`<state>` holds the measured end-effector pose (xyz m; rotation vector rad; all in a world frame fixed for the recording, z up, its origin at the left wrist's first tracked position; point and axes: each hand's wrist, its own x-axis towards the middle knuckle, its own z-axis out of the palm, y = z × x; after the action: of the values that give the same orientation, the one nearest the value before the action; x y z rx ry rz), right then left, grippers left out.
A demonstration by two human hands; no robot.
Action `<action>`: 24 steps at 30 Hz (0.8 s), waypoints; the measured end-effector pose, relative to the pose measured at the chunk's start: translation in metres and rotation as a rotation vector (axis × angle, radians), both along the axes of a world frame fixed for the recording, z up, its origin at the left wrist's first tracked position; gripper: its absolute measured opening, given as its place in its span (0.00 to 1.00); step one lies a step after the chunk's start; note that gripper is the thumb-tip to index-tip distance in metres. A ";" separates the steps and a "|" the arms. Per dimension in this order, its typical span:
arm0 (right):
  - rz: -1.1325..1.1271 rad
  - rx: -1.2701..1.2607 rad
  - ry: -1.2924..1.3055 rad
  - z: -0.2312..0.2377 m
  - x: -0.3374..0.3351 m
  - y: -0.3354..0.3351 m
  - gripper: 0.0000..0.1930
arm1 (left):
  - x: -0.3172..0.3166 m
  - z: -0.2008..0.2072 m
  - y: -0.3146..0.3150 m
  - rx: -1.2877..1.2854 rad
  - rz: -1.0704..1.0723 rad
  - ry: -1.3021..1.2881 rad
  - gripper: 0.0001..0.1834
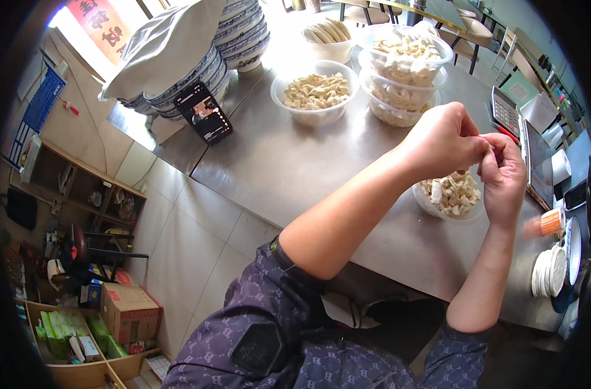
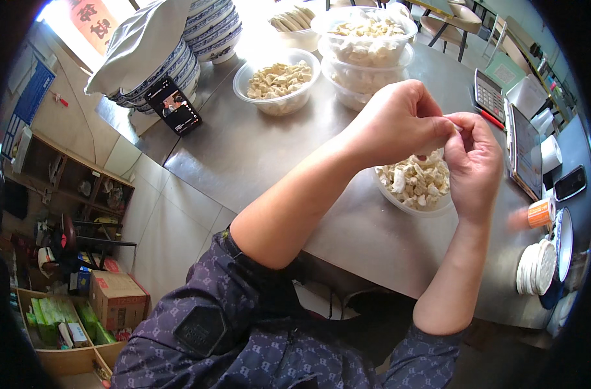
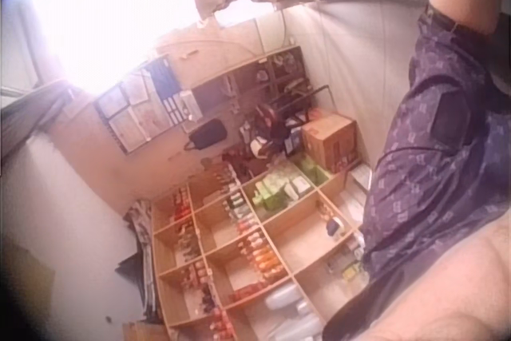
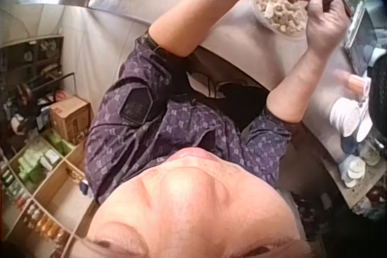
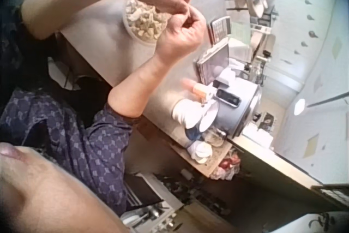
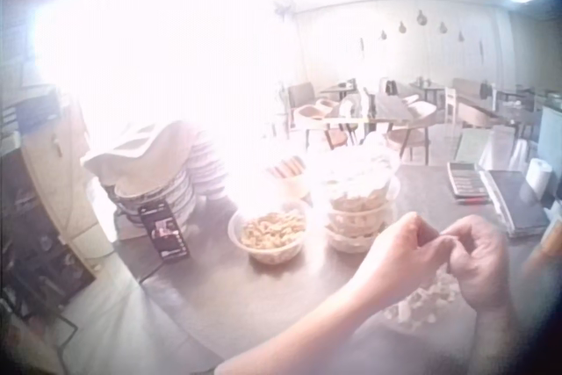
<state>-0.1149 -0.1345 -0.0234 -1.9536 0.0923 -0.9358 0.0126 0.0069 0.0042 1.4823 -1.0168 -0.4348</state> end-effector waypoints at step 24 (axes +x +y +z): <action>-0.206 0.174 0.204 0.006 0.004 0.003 0.07 | -0.007 -0.020 -0.015 -0.401 0.361 -0.551 0.11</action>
<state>-0.1108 -0.1316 -0.0172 -1.8957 0.4842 -0.8261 0.0060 -0.0080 -0.0161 1.3990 -1.1427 0.4401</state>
